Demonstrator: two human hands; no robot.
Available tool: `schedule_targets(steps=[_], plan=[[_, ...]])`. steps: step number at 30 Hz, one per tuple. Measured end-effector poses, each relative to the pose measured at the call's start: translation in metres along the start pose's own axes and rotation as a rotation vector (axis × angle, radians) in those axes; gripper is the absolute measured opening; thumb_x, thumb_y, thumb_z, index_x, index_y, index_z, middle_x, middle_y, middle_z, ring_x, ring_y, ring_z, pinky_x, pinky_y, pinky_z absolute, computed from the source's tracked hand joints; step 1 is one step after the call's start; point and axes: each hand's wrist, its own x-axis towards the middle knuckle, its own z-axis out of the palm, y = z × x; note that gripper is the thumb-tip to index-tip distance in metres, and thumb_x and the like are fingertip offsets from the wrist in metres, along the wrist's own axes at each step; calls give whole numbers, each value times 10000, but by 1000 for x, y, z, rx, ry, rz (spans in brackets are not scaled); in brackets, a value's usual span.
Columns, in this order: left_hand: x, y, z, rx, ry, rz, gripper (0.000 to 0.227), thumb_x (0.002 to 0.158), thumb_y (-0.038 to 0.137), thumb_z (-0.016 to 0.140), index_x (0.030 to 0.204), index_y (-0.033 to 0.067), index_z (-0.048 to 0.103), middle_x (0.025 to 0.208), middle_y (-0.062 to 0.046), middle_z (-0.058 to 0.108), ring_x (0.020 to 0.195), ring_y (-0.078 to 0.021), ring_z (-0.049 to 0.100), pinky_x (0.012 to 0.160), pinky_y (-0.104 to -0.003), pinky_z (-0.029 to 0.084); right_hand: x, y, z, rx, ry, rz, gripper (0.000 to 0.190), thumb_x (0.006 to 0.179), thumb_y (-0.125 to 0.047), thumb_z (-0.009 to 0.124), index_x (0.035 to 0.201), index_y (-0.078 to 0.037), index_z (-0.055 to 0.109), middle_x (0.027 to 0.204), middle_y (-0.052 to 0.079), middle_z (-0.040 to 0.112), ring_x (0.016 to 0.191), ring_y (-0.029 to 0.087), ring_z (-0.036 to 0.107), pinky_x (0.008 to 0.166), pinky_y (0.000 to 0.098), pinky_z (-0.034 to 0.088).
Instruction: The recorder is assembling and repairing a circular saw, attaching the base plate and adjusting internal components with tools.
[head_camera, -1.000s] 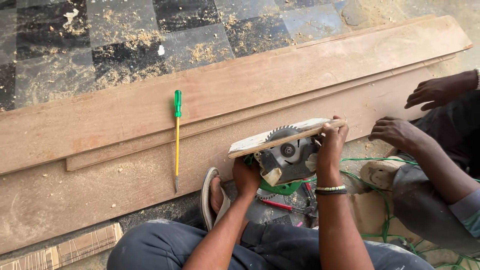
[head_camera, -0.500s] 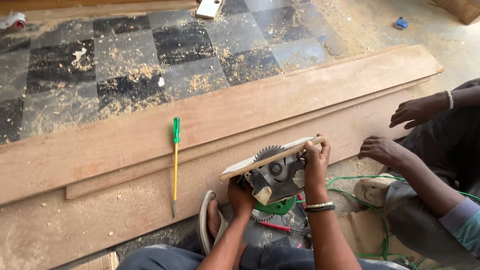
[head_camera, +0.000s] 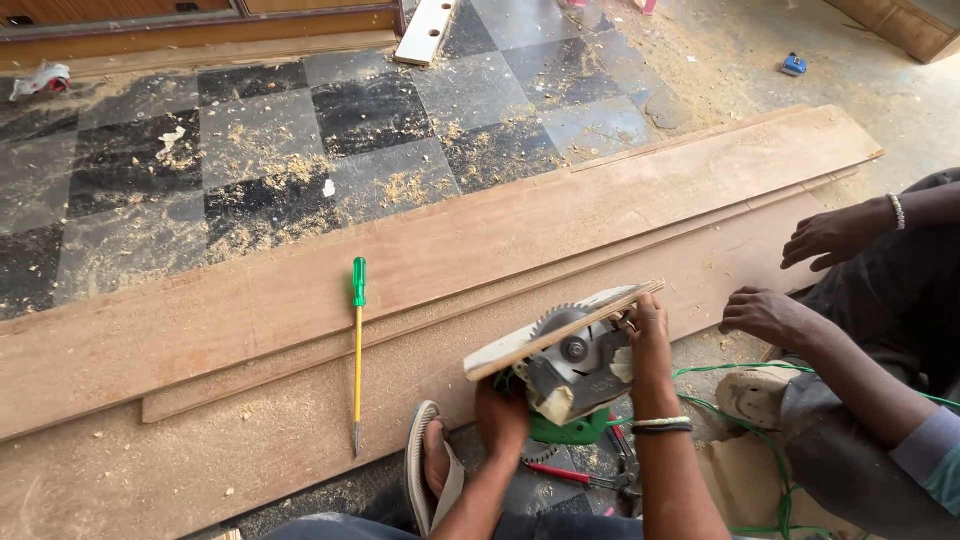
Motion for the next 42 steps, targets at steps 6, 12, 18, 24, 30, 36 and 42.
schedule_targets(steps=[6, 12, 18, 24, 30, 36, 42], plan=[[-1, 20, -3, 23, -54, 49, 382, 868, 164, 716, 1222, 35, 653, 1149, -208, 730, 1094, -386, 692, 911, -453, 535, -10, -16, 0, 100, -199, 191, 782, 913, -599, 522, 1449, -36, 442, 1243, 156, 587, 1083, 249, 625, 920, 405, 541], [3, 8, -1, -41, -62, 84, 362, 858, 140, 703, 1194, 18, 642, 1067, -205, 747, 1013, -381, 722, 875, -445, 547, -6, 6, -5, 502, -207, 343, 726, 964, -590, 535, 1391, -4, 525, 1221, 153, 645, 1068, 276, 637, 943, 417, 532], [0, 16, -8, -5, -83, -11, 292, 894, 140, 671, 1153, 9, 640, 1009, -195, 754, 938, -354, 745, 833, -433, 557, -18, 3, 8, 707, -261, 333, 634, 954, -542, 560, 1313, -21, 550, 1228, 142, 643, 1111, 279, 635, 1001, 419, 530], [-3, 24, -10, -16, -79, -31, 315, 905, 141, 659, 1187, 3, 624, 1042, -197, 749, 968, -353, 736, 849, -442, 545, -18, 12, 8, 723, -167, 291, 665, 939, -551, 540, 1308, 2, 573, 1190, 141, 643, 1093, 277, 631, 997, 420, 527], [-8, 23, -9, -21, -33, 39, 344, 911, 138, 661, 1220, -2, 602, 1101, -214, 731, 1038, -379, 708, 889, -449, 526, -6, 26, 4, 772, -35, 272, 629, 956, -487, 448, 1250, 49, 596, 1178, 202, 679, 1088, 304, 638, 1022, 414, 529], [-5, 16, -6, -40, -42, 28, 386, 924, 138, 649, 1271, -11, 570, 1156, -230, 718, 1099, -376, 698, 945, -436, 509, -1, 35, 5, 671, 114, 245, 613, 938, -429, 401, 1241, 63, 605, 1181, 222, 697, 1090, 303, 648, 1008, 411, 545], [-8, 0, -3, -94, -33, 123, 388, 911, 64, 646, 1274, -49, 567, 1173, -256, 701, 1116, -384, 684, 968, -436, 498, -13, 14, 14, 663, -37, 315, 592, 957, -509, 437, 1265, -24, 578, 1124, 120, 671, 1046, 275, 634, 947, 434, 547]])
